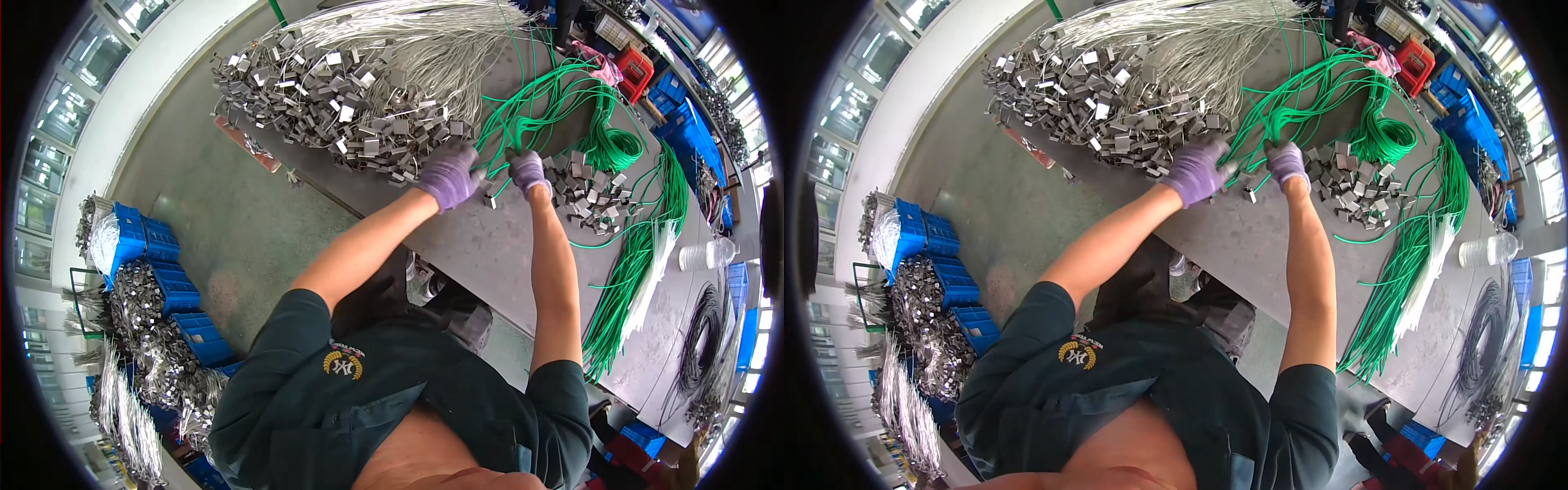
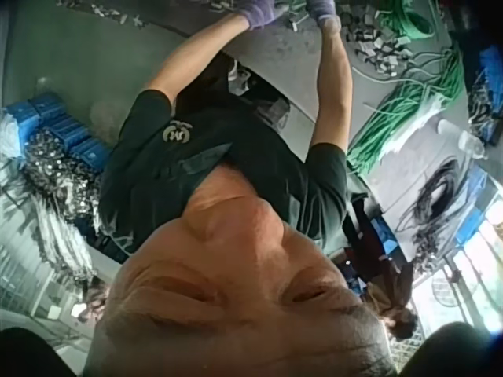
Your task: Bundling and organizing green wires with metal connectors on a factory workbench.
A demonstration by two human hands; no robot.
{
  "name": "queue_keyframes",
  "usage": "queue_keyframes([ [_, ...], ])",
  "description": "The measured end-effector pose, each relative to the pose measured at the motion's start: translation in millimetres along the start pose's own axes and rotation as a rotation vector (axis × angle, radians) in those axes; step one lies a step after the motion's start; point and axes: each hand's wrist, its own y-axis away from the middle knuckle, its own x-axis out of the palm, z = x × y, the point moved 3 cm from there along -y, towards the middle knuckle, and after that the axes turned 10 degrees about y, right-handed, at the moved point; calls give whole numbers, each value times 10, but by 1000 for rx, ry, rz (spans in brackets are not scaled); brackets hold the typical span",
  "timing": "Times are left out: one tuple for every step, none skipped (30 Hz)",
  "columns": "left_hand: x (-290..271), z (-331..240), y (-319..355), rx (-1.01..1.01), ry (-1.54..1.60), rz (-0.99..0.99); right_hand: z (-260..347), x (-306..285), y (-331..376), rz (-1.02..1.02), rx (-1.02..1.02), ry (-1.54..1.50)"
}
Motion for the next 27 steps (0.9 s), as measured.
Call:
queue_keyframes([
  [-211, 16, -34, 89, -39, -101, 45, -75, 60, -28, 48, -212],
  [-407, 8, -135, 74, -44, -141, -105, -77, 29, -26, 159, -364],
  [-631, 2, -255, -7, -104, -98, -311, -53, 6, -23, 274, -516],
  [-807, 125, -351, -7, -277, -234, -415, 11, -15, -25, 268, -519],
  [-964, 235, -458, -98, -408, -257, -546, 76, -15, -57, 226, -474],
  [-1079, 529, -555, -269, -479, -267, -544, 119, 5, -79, 170, -430],
  [-1224, 499, -568, -440, -400, -225, -484, 46, 113, -146, -6, -224],
  [-1159, 683, -629, -511, -424, -163, -600, 134, 142, -138, 24, -180],
  [-1093, 884, -688, -584, -445, -108, -699, 238, 152, -134, 46, -133],
  [-1034, 952, -747, -575, -443, -114, -853, 342, 150, -175, 90, -88],
  [-986, 1005, -788, -517, -457, -76, -944, 417, 170, -212, 129, -44],
  [-974, 962, -829, -457, -470, -33, -850, 333, 343, -268, 136, -101],
  [-1014, 946, -883, -453, -470, -34, -973, 409, 317, -299, 93, -85],
  [-1064, 955, -942, -444, -347, 47, -984, 410, 331, -325, 70, -131],
  [-1136, 967, -986, -434, -224, 129, -979, 399, 368, -351, 46, -177],
  [-1263, 1421, -1025, -523, -128, 176, -812, 374, 367, -343, 12, -185],
  [-1330, 1428, -1072, -650, 312, -12, -813, 316, 415, -251, 105, -251],
  [-1467, 1259, -1100, -703, 481, 20, -827, 270, 473, -161, 199, -318],
  [-1631, 1067, -1098, -756, 649, 46, -814, 227, 508, -166, 202, -318],
  [-1759, 1000, -1095, -803, 792, -21, -771, 209, 516, -162, 213, -390],
  [-1812, 980, -1089, -848, 936, -85, -769, 207, 532, -158, 231, -461],
  [-1826, 1014, -1059, -901, 966, -62, -775, 209, 545, -156, 229, -463],
  [-1826, 1096, -960, -903, 965, -65, -787, 212, 557, -152, 227, -460],
  [-1779, 1178, -819, -845, 969, 84, -786, 203, 533, -152, 222, -458],
  [-1743, 1223, -685, -789, 967, 239, -803, 222, 524, -152, 223, -463],
  [-1749, 1299, -590, -811, 910, 221, -839, 259, 509, -116, 242, -528],
  [-1786, 1340, -523, -833, 854, 202, -877, 285, 492, -79, 260, -592],
])
